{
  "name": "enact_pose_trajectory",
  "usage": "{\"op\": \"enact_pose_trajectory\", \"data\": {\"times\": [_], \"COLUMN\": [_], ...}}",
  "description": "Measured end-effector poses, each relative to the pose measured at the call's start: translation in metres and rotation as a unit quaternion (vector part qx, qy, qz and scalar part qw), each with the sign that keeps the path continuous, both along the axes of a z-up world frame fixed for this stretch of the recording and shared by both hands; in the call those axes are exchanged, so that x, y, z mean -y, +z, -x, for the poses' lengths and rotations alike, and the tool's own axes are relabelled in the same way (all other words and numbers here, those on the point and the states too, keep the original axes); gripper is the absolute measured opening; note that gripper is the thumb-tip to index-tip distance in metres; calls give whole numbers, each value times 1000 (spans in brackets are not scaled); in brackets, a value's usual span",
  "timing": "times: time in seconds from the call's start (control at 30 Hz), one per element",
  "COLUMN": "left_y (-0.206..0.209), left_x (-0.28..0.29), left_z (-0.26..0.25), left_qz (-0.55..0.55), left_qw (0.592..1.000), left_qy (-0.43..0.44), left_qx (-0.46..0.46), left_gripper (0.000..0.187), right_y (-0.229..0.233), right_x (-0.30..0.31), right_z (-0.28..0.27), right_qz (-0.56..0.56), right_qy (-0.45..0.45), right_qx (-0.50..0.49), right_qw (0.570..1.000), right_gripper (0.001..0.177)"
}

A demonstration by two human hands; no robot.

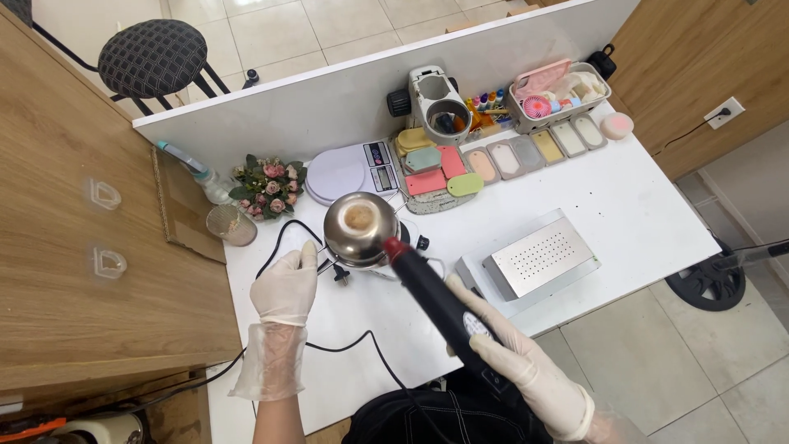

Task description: Cleaning a stainless steel candle melting pitcher and a silicone mold using a heat gun and paper towels.

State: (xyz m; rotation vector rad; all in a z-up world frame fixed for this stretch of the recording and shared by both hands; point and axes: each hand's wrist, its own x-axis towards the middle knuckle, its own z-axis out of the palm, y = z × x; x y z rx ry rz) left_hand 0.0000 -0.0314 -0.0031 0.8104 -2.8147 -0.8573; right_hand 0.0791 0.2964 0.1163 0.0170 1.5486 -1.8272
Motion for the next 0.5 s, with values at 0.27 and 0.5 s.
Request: {"op": "enact_pose_trajectory", "data": {"times": [0.27, 0.5], "left_y": [-10, -9], "left_x": [18, 33], "left_z": [15, 31], "left_qz": [-104, -218], "left_qw": [990, 956], "left_qy": [-92, -186], "left_qx": [-13, -64], "left_gripper": [45, 42], "right_y": [8, 9], "right_x": [-36, -77], "right_z": [1, 7], "right_qz": [-3, -16], "right_qy": [120, 22], "right_qx": [-77, -29], "right_qw": [990, 999], "right_gripper": [75, 82]}}
